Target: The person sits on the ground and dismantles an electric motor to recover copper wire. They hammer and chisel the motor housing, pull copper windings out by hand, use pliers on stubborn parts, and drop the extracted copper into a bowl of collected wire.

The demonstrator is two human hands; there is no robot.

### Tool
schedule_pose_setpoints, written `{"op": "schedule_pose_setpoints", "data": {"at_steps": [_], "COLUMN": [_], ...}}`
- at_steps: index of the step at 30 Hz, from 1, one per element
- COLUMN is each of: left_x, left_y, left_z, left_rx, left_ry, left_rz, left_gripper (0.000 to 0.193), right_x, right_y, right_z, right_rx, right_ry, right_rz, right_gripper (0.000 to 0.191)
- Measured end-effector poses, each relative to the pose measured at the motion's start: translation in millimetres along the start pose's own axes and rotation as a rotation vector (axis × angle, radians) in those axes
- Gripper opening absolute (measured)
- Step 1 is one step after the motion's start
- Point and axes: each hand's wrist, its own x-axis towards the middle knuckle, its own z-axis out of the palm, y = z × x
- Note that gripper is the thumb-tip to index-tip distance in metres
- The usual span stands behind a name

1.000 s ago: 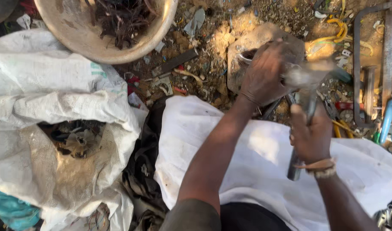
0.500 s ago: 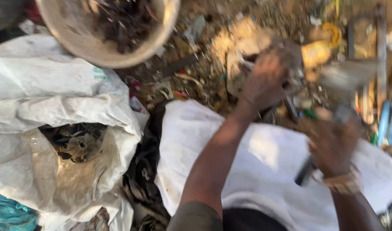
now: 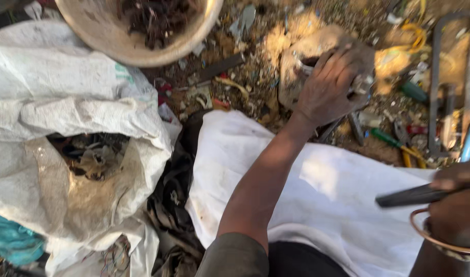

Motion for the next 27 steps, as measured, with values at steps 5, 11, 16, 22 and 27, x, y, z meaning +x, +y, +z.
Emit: {"op": "schedule_pose_setpoints", "data": {"at_steps": [5,11,16,22,27], "left_x": [-1.0,-0.6,-1.7,-3.8,-14.3], "left_y": [-3.0,0.4,-4.6,-4.0,-2.6], "left_z": [-1.5,-0.5,2.3,-2.9,-4.3], "left_rx": [-0.011,0.000,0.008,-0.030,-0.012], "left_ry": [0.023,-0.009,0.024,0.084,0.279], "left_rz": [0.008,0.011,0.041,0.040,-0.001], "left_gripper": [0.060,0.056,0.060,0.084,0.089], "right_x": [2.7,3.5,0.8,-4.3,-7.6], "right_y": [33.5,-8.2,37.6,8.4,11.0], "right_z": [48.8,5.6,43.4,32.2,46.8], "right_rx": [-0.255,-0.128,-0.131,-0.183,-0.120], "right_ry": [-0.113,-0.040,-0.002,-0.053,0.056], "right_rz": [0.167,0.045,0.112,0.061,-0.057], "right_gripper": [0.016,0.015,0.015,0.016,0.009]}}
